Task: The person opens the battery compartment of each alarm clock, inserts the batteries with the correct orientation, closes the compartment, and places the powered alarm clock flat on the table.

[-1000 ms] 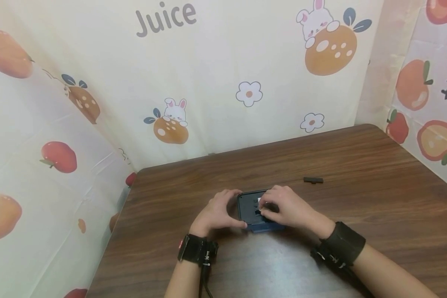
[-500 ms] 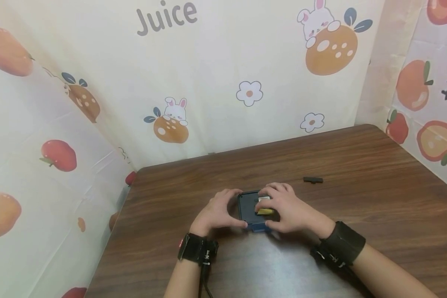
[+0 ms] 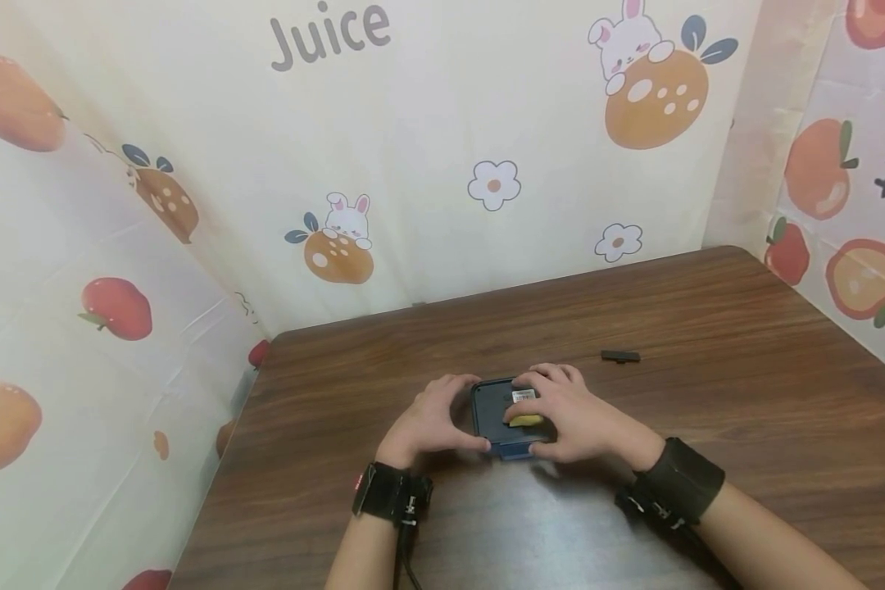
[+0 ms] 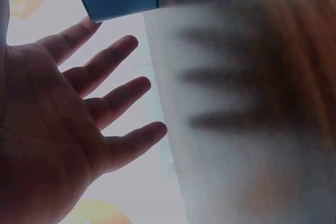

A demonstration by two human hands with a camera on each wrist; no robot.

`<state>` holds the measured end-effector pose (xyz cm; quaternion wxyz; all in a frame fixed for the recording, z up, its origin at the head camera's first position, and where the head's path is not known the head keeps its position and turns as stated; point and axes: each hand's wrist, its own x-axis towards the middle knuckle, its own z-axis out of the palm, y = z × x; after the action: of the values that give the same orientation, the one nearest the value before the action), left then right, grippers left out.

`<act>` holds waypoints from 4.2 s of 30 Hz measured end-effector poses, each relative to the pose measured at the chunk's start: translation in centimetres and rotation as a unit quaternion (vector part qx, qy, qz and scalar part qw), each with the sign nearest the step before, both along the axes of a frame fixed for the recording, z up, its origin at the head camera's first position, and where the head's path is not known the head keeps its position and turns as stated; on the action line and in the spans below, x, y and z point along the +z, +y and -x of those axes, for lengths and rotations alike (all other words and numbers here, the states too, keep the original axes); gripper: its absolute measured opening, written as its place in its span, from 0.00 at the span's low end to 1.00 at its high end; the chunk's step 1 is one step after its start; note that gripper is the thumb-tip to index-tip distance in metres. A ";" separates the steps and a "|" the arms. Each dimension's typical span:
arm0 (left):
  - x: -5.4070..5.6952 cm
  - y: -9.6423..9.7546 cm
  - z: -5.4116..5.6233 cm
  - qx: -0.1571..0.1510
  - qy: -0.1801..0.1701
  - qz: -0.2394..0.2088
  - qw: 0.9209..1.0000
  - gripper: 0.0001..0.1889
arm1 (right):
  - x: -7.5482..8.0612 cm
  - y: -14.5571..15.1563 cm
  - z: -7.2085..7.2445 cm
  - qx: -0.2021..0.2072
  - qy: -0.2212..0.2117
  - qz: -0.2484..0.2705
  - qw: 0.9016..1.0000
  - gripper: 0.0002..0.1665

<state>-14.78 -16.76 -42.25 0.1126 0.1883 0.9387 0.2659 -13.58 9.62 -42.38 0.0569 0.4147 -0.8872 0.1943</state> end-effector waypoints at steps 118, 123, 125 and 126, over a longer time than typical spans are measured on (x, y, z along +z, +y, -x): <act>0.2 0.4 0.2 -0.007 0.037 0.026 0.999 0.48 | 0.6 1.2 1.5 0.010 -0.038 -0.061 0.997 0.42; 0.2 0.4 0.2 -0.007 0.039 0.026 0.999 0.47 | 0.5 1.1 1.4 -0.015 -0.025 -0.051 0.998 0.43; 0.2 0.4 0.2 -0.008 0.042 0.027 0.999 0.48 | 0.5 1.1 1.5 -0.027 -0.011 -0.044 0.999 0.40; 0.2 0.4 0.2 -0.009 0.043 0.026 0.999 0.48 | 0.6 1.1 1.5 -0.032 -0.004 -0.041 0.999 0.39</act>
<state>-14.94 -16.36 -42.01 0.0793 0.2050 0.9475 0.2322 -15.06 10.72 -41.82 0.0424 0.3875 -0.9073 0.1576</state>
